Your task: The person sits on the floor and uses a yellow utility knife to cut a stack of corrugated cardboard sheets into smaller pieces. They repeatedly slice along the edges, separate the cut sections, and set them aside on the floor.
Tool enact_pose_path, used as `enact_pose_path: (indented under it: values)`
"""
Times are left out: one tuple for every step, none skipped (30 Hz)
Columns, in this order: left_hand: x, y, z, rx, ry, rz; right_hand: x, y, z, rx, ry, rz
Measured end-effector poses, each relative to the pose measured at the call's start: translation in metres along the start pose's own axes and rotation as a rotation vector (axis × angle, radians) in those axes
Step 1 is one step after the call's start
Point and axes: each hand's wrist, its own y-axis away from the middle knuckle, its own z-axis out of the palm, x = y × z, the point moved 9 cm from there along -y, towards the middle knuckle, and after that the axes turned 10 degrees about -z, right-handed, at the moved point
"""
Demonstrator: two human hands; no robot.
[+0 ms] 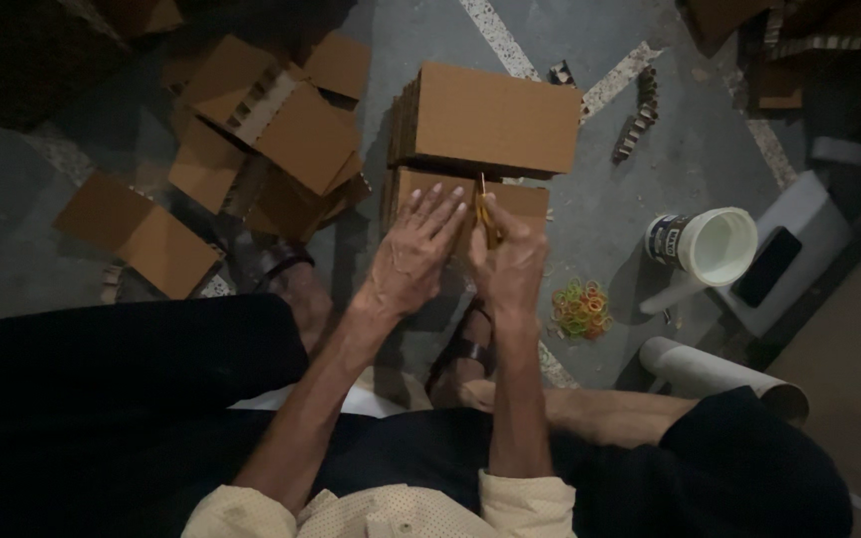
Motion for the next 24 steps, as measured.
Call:
enact_pose_path:
  values:
    - [0.0,0.0,0.0,-0.022,0.024,0.002,0.002,-0.002,0.0,-0.005,-0.03,0.025]
    - [0.0,0.0,0.0,-0.039,0.034,-0.002,0.001,-0.003,0.001,-0.022,-0.015,0.024]
    - [0.0,-0.001,0.002,-0.056,0.045,-0.009,0.001,-0.005,0.001,-0.042,-0.001,0.02]
    - [0.0,-0.001,0.004,-0.073,0.056,-0.017,-0.001,-0.004,0.002,-0.062,0.014,0.017]
    - [0.0,-0.001,0.0,-0.008,0.044,-0.005,-0.006,-0.004,0.0,-0.039,0.045,-0.034]
    - [0.001,0.0,-0.003,0.056,0.031,0.007,-0.013,-0.001,-0.002,-0.016,0.076,-0.085]
    - [0.001,0.0,-0.006,0.121,0.02,0.02,-0.02,0.003,-0.005,0.007,0.108,-0.137]
    - [0.0,-0.002,-0.004,0.132,0.016,0.019,-0.014,0.008,-0.002,-0.033,0.116,-0.061]
    - [0.0,0.0,0.0,0.134,0.013,0.016,-0.008,0.019,0.0,-0.079,0.122,0.022]
    - [-0.001,0.002,0.003,0.135,0.01,0.013,-0.003,0.031,0.003,-0.125,0.128,0.105]
    - [-0.002,0.003,0.008,0.113,-0.013,0.003,-0.002,0.042,0.003,-0.146,0.143,0.136]
    - [-0.003,0.004,0.013,0.09,-0.036,-0.007,-0.002,0.056,0.002,-0.166,0.158,0.167]
    - [-0.005,0.002,0.015,0.073,-0.061,-0.013,0.0,0.066,0.003,-0.18,0.174,0.194]
    - [-0.005,0.001,0.012,0.11,-0.006,0.006,-0.008,0.074,0.001,-0.114,0.164,0.133]
    - [-0.004,0.003,0.008,0.145,0.051,0.019,-0.015,0.086,-0.001,-0.056,0.152,0.071]
    - [-0.004,0.005,0.004,0.179,0.108,0.031,-0.02,0.095,-0.001,0.002,0.141,0.009]
    - [-0.004,0.004,0.004,0.174,0.078,0.028,-0.019,0.102,0.003,0.035,0.123,0.003]
    - [-0.004,0.003,0.004,0.168,0.047,0.025,-0.017,0.108,0.008,0.067,0.104,-0.003]
    - [-0.004,0.004,0.004,0.161,0.015,0.021,-0.014,0.114,0.013,0.098,0.084,-0.008]
    - [-0.003,0.006,0.003,0.16,0.038,0.026,-0.012,0.118,0.016,0.124,0.062,-0.037]
    - [-0.002,0.006,0.001,0.157,0.061,0.035,-0.011,0.12,0.019,0.153,0.042,-0.063]
    - [-0.001,0.007,-0.001,0.154,0.085,0.045,-0.013,0.124,0.019,0.182,0.022,-0.088]
    - [-0.001,0.004,0.004,0.097,0.018,0.028,-0.006,0.123,0.021,0.146,0.025,-0.035]
    - [-0.001,0.001,0.009,0.041,-0.049,0.011,-0.002,0.124,0.022,0.11,0.027,0.019]
